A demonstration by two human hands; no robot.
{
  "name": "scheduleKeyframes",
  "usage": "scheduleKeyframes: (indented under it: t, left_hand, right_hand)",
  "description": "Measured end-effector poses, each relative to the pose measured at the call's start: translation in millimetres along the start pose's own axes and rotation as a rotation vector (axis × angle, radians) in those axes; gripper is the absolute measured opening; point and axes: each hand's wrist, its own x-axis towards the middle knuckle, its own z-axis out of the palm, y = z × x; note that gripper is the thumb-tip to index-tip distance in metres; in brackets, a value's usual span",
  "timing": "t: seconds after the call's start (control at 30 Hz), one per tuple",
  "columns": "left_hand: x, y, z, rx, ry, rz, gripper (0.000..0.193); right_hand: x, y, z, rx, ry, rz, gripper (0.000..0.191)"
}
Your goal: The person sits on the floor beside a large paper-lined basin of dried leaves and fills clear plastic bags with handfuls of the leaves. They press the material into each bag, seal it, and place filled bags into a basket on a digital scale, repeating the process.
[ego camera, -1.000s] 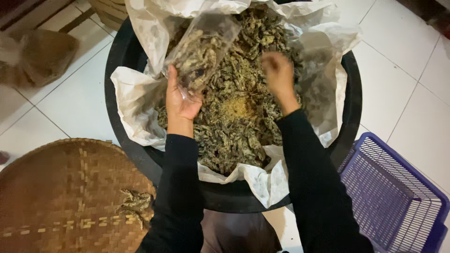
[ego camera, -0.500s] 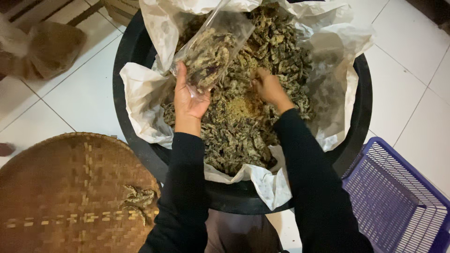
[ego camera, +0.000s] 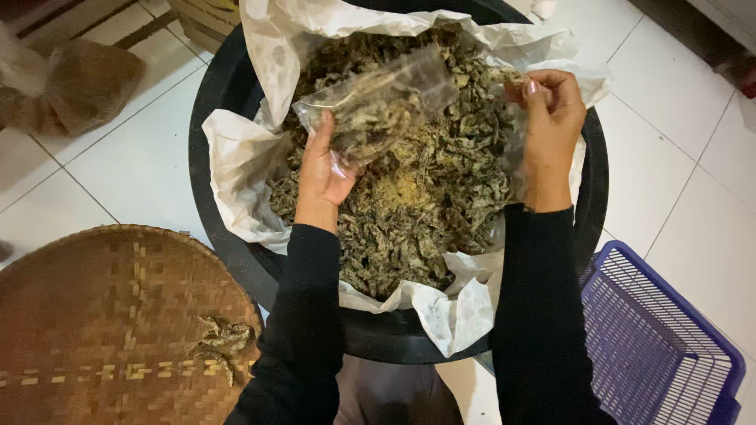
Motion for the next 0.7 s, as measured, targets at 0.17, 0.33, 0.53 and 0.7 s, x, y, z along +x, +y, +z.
scheduleKeyframes:
  t: [0.17, 0.33, 0.53, 0.7]
  left_hand:
    - [-9.8, -6.6, 10.1, -0.069, -0.259, 0.041, 0.074]
    - [-8.4, -12.7, 12.5, 0.064, -0.108, -0.038, 0.06]
    - [7.7, -24.6, -8.5, -0.047, -0.288, -0.053, 0.04]
    - [1.7, -20.9, -8.1, 0.045, -0.226, -0.092, 0.041]
  right_hand:
    - [-7.8, 4.2, 10.1, -0.24, 0.031, -0.117, 0.007]
    - [-21.7, 3.3, 30.8, 0.004, -0.142, 0.076, 0.005]
    - [-23.6, -16.5, 35.7, -0.092, -0.458, 0.107, 0.009]
    - [-26.3, -23.0, 27.5, -0.351, -0.627, 0.012, 0.015]
